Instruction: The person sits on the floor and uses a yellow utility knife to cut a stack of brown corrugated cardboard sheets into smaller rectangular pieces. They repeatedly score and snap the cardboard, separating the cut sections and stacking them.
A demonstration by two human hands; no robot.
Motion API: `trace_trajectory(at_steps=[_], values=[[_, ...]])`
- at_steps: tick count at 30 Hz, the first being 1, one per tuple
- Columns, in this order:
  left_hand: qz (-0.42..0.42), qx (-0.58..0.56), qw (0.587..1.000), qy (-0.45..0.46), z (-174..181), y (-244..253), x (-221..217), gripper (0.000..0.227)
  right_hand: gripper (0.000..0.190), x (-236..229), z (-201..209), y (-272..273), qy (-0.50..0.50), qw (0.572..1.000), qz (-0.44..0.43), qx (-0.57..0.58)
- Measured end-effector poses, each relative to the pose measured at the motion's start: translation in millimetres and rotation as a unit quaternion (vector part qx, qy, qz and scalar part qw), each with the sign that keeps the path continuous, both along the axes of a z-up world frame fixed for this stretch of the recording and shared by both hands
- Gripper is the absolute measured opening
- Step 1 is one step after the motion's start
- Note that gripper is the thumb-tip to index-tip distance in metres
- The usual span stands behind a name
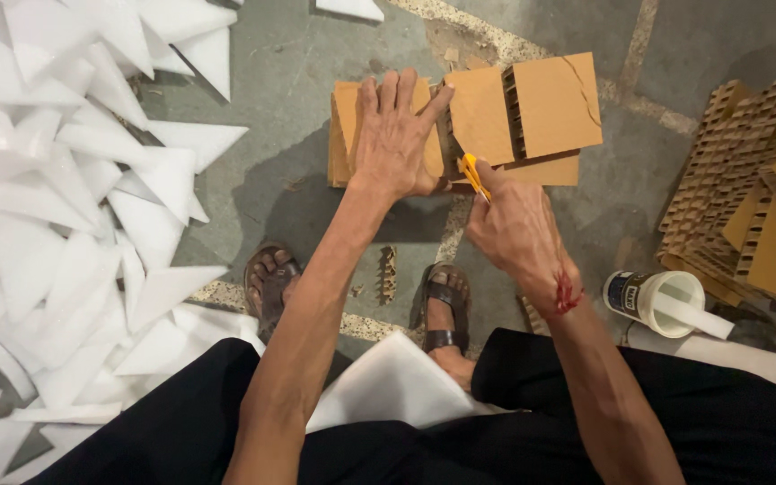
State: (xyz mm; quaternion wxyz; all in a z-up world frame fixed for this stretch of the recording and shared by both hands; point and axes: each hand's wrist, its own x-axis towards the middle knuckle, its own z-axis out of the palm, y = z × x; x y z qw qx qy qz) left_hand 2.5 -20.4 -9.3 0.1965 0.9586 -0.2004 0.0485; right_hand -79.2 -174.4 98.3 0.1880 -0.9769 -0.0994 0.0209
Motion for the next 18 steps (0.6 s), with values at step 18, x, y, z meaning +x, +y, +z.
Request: trace_trajectory(at_steps=[18], values=[[-0.001,0.010,1.000,0.000,-1,0,-3,0.126,0.048,-41,-6,-7,0.051,0.995,-0.087,0.022]])
